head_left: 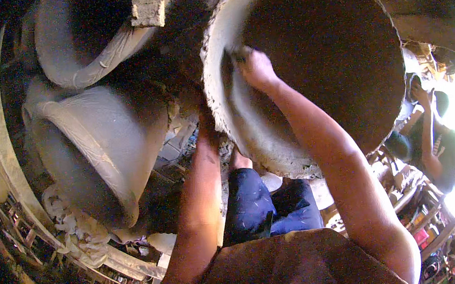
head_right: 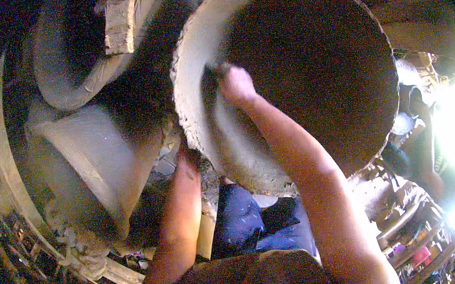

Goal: The person shapes a large clay pot by hand, smoothing the interior and exterior surfaces and refining the rim. They repeatedly wipe the pot with a cloth and adjust the clay with both hands while seated on the floor.

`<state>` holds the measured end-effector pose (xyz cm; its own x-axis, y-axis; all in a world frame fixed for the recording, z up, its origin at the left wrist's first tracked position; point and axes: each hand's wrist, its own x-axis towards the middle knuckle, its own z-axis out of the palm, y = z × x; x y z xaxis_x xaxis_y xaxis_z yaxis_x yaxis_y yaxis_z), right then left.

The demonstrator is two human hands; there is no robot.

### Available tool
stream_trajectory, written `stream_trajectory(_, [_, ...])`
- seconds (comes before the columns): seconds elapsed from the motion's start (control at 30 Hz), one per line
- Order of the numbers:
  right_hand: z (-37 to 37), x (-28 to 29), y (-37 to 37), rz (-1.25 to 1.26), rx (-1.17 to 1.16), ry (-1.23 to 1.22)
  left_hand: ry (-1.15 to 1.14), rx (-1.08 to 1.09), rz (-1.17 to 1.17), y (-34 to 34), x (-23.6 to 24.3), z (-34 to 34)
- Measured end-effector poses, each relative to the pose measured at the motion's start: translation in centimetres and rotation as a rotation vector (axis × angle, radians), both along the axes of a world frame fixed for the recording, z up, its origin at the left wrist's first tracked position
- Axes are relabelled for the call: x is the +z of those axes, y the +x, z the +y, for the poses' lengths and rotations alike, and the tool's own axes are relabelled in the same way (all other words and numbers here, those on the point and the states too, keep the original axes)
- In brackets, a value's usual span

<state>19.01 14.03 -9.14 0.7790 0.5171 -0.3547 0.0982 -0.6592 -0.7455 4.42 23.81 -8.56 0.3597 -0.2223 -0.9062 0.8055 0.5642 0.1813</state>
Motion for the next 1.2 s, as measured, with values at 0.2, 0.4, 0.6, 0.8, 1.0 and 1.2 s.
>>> stream_trajectory(0.2, [-2.3, 1.9, -5.1, -0.059, 0.230, 0.188, -0.016, 0.014, -0.034, 0.4, -0.4, -1.0])
stream_trajectory(0.4, [-7.4, 7.1, -5.3, 0.023, 0.394, 0.360, -0.066, 0.021, -0.028, 0.9, -1.0, 1.2])
stream_trajectory(0.6, [0.9, -2.2, 1.1, -0.021, -0.054, 0.019, 0.043, 0.020, -0.018, -0.5, 0.7, -1.1])
stream_trajectory(0.8, [-6.4, 6.1, -7.4, 0.047, 0.456, 0.197, -0.037, 0.057, -0.056, -0.4, -0.5, -1.0])
stream_trajectory(1.0, [-4.5, 4.5, -2.6, -0.008, 0.284, 0.222, 0.001, 0.053, -0.049, -0.2, -0.3, 0.9])
stream_trajectory(1.2, [0.0, -0.6, -0.8, 0.021, 0.018, -0.008, 0.052, 0.068, -0.059, -1.0, 0.3, -1.9])
